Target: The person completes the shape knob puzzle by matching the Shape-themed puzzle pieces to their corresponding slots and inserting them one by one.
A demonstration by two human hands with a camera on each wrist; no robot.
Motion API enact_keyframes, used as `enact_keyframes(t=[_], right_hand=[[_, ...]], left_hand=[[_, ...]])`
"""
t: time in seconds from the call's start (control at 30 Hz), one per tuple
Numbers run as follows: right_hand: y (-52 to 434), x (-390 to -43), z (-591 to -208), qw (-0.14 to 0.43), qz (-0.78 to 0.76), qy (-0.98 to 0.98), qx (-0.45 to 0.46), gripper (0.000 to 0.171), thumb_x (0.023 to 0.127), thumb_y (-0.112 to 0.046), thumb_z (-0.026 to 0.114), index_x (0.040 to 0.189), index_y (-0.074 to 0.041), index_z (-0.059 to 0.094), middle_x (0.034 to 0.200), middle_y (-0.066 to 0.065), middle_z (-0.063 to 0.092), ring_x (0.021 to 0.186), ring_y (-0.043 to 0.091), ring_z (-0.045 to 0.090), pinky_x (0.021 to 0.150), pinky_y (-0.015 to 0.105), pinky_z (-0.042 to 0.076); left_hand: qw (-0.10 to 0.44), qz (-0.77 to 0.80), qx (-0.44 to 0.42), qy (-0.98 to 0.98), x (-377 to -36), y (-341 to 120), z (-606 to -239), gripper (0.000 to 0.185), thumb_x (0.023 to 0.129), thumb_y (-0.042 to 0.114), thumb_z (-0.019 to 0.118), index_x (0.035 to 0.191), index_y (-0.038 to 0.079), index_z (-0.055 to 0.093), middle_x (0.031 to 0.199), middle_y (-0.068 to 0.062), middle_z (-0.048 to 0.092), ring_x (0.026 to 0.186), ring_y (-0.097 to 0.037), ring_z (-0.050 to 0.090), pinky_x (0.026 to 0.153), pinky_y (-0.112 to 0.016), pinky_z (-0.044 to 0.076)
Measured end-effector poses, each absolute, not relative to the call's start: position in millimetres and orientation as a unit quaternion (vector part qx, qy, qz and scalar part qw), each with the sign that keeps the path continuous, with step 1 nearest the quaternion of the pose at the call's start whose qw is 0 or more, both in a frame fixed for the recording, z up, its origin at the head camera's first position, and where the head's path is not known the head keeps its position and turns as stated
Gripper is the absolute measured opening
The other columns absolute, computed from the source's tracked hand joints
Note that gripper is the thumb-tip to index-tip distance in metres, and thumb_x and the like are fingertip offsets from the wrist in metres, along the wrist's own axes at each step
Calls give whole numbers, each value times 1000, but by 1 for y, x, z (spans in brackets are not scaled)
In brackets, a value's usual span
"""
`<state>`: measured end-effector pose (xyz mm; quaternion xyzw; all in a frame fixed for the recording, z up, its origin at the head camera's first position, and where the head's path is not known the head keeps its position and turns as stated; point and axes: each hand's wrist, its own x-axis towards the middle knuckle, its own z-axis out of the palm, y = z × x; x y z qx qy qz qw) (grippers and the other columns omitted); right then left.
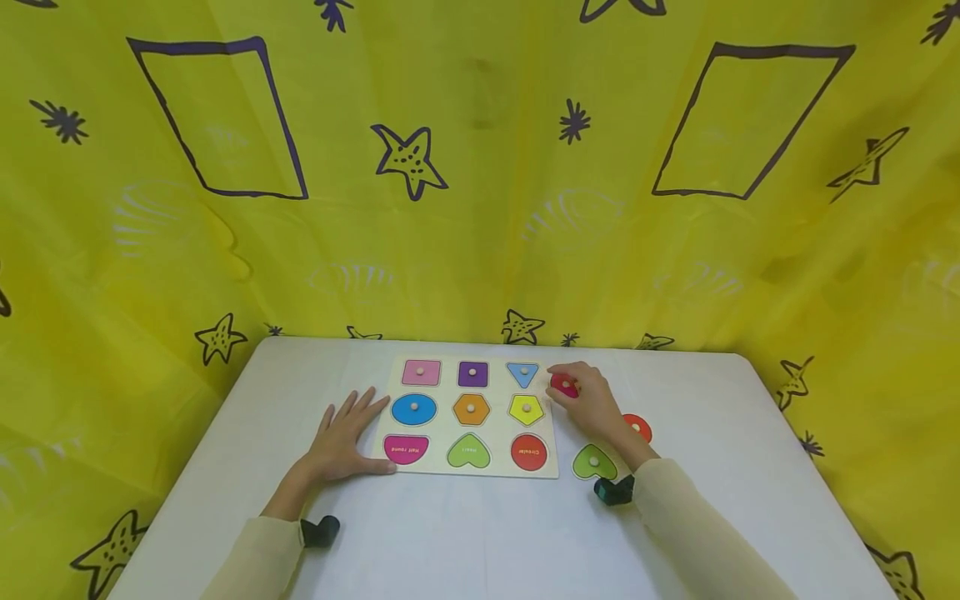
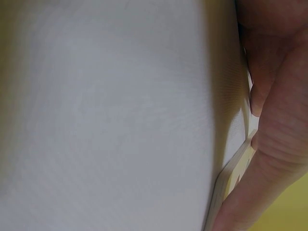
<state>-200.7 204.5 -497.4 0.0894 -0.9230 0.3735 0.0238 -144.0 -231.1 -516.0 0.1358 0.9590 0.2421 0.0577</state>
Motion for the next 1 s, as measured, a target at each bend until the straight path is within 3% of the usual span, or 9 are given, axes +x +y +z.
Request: enact_keyframes(t=[0.3, 1.0], right_hand=[[218, -209, -509, 47, 355, -933, 50, 40, 93, -26, 79, 126, -4, 71, 126, 20, 65, 121, 39, 50, 105, 58, 41], [216, -211, -519, 68, 351, -934, -4, 29, 94, -25, 76, 111, -1, 76, 125, 23, 64, 120, 41, 48, 104, 57, 41]], left_hand=[[49, 248, 153, 955, -142, -233, -514, 113, 68, 63, 85, 159, 15, 39, 167, -19, 25, 154, -47, 11, 118, -73, 0], [53, 244, 144, 957, -143, -233, -514, 113, 68, 63, 85, 160, 16, 39, 168, -18, 25, 154, -47, 10, 119, -72, -2]])
